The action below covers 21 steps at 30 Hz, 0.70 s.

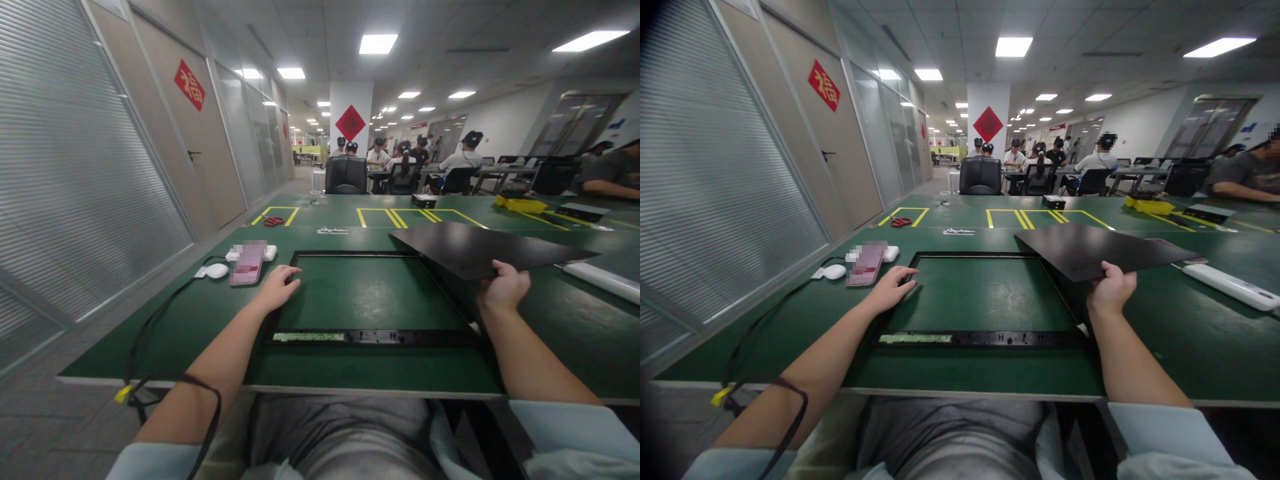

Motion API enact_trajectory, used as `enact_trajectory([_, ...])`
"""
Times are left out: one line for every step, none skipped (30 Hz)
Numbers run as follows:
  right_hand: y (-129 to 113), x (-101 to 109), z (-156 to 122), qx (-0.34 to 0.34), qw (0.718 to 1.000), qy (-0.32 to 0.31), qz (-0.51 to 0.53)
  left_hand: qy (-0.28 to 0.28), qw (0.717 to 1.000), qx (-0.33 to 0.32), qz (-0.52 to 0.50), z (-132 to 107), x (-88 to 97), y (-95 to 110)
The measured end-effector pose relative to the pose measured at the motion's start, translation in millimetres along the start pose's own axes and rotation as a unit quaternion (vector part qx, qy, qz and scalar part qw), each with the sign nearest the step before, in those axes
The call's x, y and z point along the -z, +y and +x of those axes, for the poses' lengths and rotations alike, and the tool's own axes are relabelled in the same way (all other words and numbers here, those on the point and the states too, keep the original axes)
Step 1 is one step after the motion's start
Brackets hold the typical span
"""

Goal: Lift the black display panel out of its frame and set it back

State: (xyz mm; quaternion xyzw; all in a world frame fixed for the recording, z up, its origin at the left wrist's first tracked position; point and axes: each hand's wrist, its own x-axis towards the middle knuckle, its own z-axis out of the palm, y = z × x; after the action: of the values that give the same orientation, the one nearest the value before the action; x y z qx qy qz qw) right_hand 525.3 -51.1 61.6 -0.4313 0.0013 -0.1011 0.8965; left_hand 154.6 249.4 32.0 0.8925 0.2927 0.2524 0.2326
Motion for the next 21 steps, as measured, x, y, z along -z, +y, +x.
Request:
enact_trajectory([0.2,0.6,1.3,0.008,1.0,0.007,-0.001,-0.001,1.0,0.0,0.001,0.0,0.1,0.0])
enact_trajectory([0.6,1.1,2.9,0.015,1.0,0.014,0.002,-0.002,1.0,0.0,0.002,0.0,0.3,0.1])
enact_trajectory([1.2,1.5,4.5,0.02,1.0,0.02,0.006,-0.003,1.0,-0.002,0.002,0.0,0.6,0.2])
enact_trajectory([1.7,1.9,6.0,0.015,1.0,0.019,0.007,-0.003,1.0,-0.004,0.003,0.1,0.9,0.2])
enact_trajectory([2.1,2.2,7.2,0.01,1.0,0.017,0.006,-0.003,1.0,-0.006,0.003,0.3,1.1,0.2])
enact_trajectory([2.2,2.4,7.9,0.005,1.0,0.016,0.006,-0.005,1.0,-0.008,0.004,0.5,1.4,0.1])
enact_trajectory([2.1,2.5,8.1,-0.004,1.0,0.019,0.006,-0.006,1.0,-0.009,0.005,0.7,1.5,-0.2])
enact_trajectory([1.7,2.4,7.9,-0.013,1.0,0.025,0.005,-0.007,1.0,-0.01,0.005,1.0,1.6,-0.7])
enact_trajectory([1.1,2.2,7.3,-0.023,0.999,0.033,0.004,-0.008,1.0,-0.011,0.005,1.2,1.6,-1.2])
enact_trajectory([0.5,1.9,6.3,-0.032,0.999,0.043,0.001,-0.008,1.0,-0.013,0.005,1.4,1.5,-1.8])
enact_trajectory([-0.1,1.4,5.1,-0.04,0.998,0.049,-0.003,-0.006,1.0,-0.016,0.004,1.5,1.4,-2.3])
enact_trajectory([-0.5,0.9,3.9,-0.047,0.998,0.051,-0.007,-0.004,1.0,-0.018,0.003,1.6,1.2,-2.7])
enact_trajectory([-0.8,0.3,2.6,-0.051,0.997,0.05,-0.009,-0.002,1.0,-0.02,0.001,1.6,1.1,-2.9])
enact_trajectory([-0.6,-0.3,1.7,-0.054,0.997,0.05,-0.012,-0.001,1.0,-0.02,0.001,1.6,1.0,-2.9])
enact_trajectory([-0.2,-0.7,1.1,-0.059,0.997,0.049,-0.015,-0.001,1.0,-0.02,0.002,1.5,1.0,-2.7])
enact_trajectory([0.7,-1.1,1.2,-0.062,0.997,0.052,-0.021,-0.003,1.0,-0.02,0.004,1.4,1.1,-2.3])
enact_trajectory([1.9,-1.2,2.1,-0.065,0.996,0.055,-0.027,-0.006,1.0,-0.019,0.006,1.3,1.2,-1.9])
enact_trajectory([3.5,-1.0,3.7,-0.07,0.995,0.06,-0.034,-0.009,1.0,-0.018,0.009,1.2,1.3,-1.5])
enact_trajectory([5.3,-0.5,6.1,-0.077,0.994,0.065,-0.04,-0.011,1.0,-0.017,0.011,1.2,1.4,-1.2])
enact_trajectory([7.1,0.3,9.1,-0.084,0.993,0.07,-0.044,-0.013,1.0,-0.016,0.012,1.2,1.5,-1.0])
enact_trajectory([9.0,1.2,12.3,-0.093,0.992,0.074,-0.046,-0.013,1.0,-0.016,0.014,1.2,1.6,-0.9])
